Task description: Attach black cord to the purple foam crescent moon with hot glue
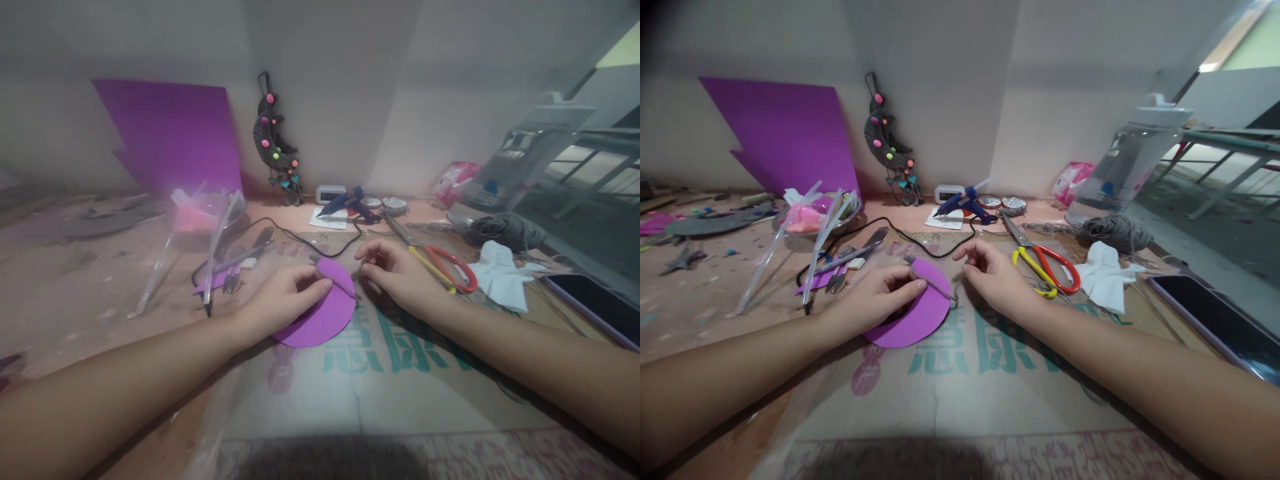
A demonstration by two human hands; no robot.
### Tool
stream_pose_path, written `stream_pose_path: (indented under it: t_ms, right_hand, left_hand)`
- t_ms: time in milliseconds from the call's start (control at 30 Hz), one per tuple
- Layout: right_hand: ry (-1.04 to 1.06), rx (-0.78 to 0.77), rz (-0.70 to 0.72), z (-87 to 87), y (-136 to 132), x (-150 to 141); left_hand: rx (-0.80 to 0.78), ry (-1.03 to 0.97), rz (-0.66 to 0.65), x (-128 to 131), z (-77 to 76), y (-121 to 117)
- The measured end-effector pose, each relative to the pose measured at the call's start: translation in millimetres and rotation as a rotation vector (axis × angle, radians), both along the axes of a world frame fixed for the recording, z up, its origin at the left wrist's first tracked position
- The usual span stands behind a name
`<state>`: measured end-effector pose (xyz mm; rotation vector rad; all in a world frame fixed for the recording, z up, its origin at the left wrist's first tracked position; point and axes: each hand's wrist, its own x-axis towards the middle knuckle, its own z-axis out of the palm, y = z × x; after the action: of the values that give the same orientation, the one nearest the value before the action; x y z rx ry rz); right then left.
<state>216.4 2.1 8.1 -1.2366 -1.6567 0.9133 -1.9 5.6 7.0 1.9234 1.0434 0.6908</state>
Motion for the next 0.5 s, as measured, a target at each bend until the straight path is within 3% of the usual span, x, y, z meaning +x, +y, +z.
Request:
stream_pose_path:
  t_ms: [233,500]
  right_hand:
    - [0.094,-0.073,-0.038,4.2,-1.3,-0.6]
    - [-0.014,0.092,-0.152,30.6,13.8,27.8]
  left_hand:
    - [-0.021,-0.015,-0.010,0.9,0.9,-0.5]
    - [-0.013,-0.021,-0.022,-0.5,-1.9,0.3]
